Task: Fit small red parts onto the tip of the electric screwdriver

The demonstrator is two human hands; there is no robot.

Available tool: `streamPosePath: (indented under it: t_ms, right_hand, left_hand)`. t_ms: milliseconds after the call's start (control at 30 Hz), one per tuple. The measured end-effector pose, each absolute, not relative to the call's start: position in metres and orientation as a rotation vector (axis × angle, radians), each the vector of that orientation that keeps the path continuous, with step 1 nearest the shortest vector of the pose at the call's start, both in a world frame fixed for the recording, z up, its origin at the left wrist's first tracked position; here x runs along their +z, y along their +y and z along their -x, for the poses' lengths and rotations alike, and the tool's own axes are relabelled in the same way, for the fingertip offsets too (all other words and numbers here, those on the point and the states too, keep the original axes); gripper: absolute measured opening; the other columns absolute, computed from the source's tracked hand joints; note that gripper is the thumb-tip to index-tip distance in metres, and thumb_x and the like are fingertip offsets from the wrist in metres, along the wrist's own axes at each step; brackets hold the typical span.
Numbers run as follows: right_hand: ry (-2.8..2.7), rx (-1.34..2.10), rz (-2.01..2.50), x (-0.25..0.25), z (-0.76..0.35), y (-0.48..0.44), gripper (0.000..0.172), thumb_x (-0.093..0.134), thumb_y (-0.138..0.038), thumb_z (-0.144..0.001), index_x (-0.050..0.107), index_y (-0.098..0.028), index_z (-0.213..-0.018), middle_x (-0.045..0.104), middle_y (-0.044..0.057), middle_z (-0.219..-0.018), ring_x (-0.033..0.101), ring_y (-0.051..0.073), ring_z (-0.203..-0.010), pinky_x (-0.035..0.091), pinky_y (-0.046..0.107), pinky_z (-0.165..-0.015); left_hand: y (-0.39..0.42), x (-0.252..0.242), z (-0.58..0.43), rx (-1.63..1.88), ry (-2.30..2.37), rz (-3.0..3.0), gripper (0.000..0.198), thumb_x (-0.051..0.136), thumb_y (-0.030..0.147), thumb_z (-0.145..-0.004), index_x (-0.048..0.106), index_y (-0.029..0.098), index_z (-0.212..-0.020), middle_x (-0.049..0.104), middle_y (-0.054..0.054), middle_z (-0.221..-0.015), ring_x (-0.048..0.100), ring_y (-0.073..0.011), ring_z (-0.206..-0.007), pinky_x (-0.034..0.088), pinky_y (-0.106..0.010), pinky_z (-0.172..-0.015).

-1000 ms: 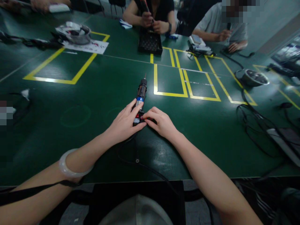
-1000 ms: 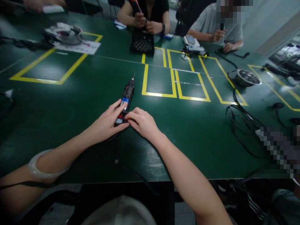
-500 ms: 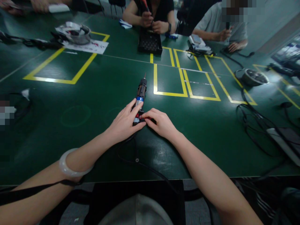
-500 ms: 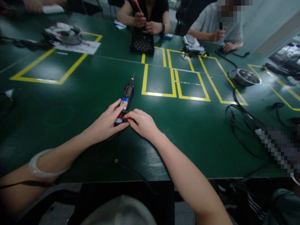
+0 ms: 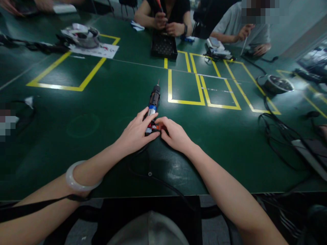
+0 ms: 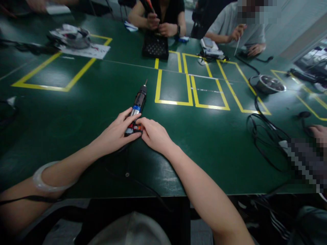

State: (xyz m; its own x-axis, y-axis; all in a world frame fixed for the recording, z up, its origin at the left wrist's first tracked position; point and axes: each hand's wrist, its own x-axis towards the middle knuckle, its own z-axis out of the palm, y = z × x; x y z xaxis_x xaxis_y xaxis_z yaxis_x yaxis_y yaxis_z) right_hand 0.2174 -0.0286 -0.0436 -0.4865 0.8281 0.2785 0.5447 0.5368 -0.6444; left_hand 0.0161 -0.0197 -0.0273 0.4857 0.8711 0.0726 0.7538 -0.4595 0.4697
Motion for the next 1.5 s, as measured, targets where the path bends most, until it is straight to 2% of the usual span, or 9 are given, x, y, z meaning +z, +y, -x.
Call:
streamPosePath:
  t_ms: [200, 333, 800, 1067, 1267, 1500]
  right_hand:
    - [-2.224, 0.627, 1.125, -0.041, -0.217, -0.030, 0.034, 0.042, -0.009, -0.090, 0.055, -0.019, -0.120, 0.067, 0.008, -0.108, 0.062, 0.021, -0.098, 0.050, 0.038, -0.091]
    - [-2.254, 0.610, 1.123, -0.040, -0.216, -0.030, 0.036, 0.042, -0.009, -0.090, 0.055, -0.017, -0.122, 0.068, 0.009, -0.107, 0.061, 0.022, -0.094, 0.049, 0.038, -0.088]
    - [-2.125, 0.790, 1.092, -0.042, -0.222, -0.025, 0.036, 0.044, -0.009, -0.088, 0.051, -0.021, -0.121, 0.066, 0.004, -0.098, 0.064, 0.018, -0.093, 0.050, 0.034, -0.089]
    - [-2.079, 0.794, 1.094, -0.044, -0.225, -0.022, 0.034, 0.045, -0.010, -0.087, 0.052, -0.018, -0.120, 0.066, 0.004, -0.096, 0.064, 0.017, -0.089, 0.050, 0.031, -0.086]
    - [-2.068, 0.806, 1.105, -0.046, -0.226, -0.022, 0.034, 0.046, -0.012, -0.088, 0.053, -0.020, -0.121, 0.066, 0.003, -0.097, 0.064, 0.017, -0.089, 0.050, 0.031, -0.085]
    - [-2.065, 0.810, 1.106, -0.046, -0.226, -0.022, 0.032, 0.046, -0.014, -0.090, 0.054, -0.020, -0.120, 0.067, 0.004, -0.097, 0.064, 0.017, -0.090, 0.050, 0.032, -0.085]
  left_hand:
    - [-0.019, -0.026, -0.017, 0.474, 1.426, -2.338, 0.057, 0.060, 0.051, -0.093, 0.058, 0.023, -0.142, 0.033, -0.016, -0.162, 0.042, -0.0383, -0.145, 0.040, -0.056, -0.116]
    - [-0.017, -0.026, -0.017, 0.525, 1.444, -2.334, 0.046, 0.062, 0.046, -0.090, 0.065, 0.022, -0.129, 0.038, -0.016, -0.156, 0.052, -0.0363, -0.135, 0.043, -0.054, -0.114]
    - [-0.012, -0.026, -0.014, 0.533, 1.451, -2.413, 0.042, 0.064, 0.040, -0.082, 0.066, 0.021, -0.120, 0.042, -0.015, -0.150, 0.059, -0.0337, -0.116, 0.049, -0.054, -0.106]
    - [-0.007, -0.025, 0.006, 0.480, 1.442, -2.443, 0.042, 0.062, 0.044, -0.084, 0.066, 0.022, -0.119, 0.042, -0.013, -0.152, 0.051, -0.0383, -0.133, 0.043, -0.058, -0.113]
    - [-0.001, -0.025, 0.042, 0.428, 1.544, -2.404, 0.045, 0.061, 0.051, -0.086, 0.065, 0.026, -0.123, 0.040, -0.010, -0.155, 0.046, -0.0383, -0.140, 0.040, -0.056, -0.117]
    - [0.023, -0.022, 0.109, 0.278, 1.726, -2.428, 0.048, 0.056, 0.049, -0.095, 0.062, 0.017, -0.130, 0.037, -0.015, -0.158, 0.037, -0.0369, -0.146, 0.033, -0.055, -0.120]
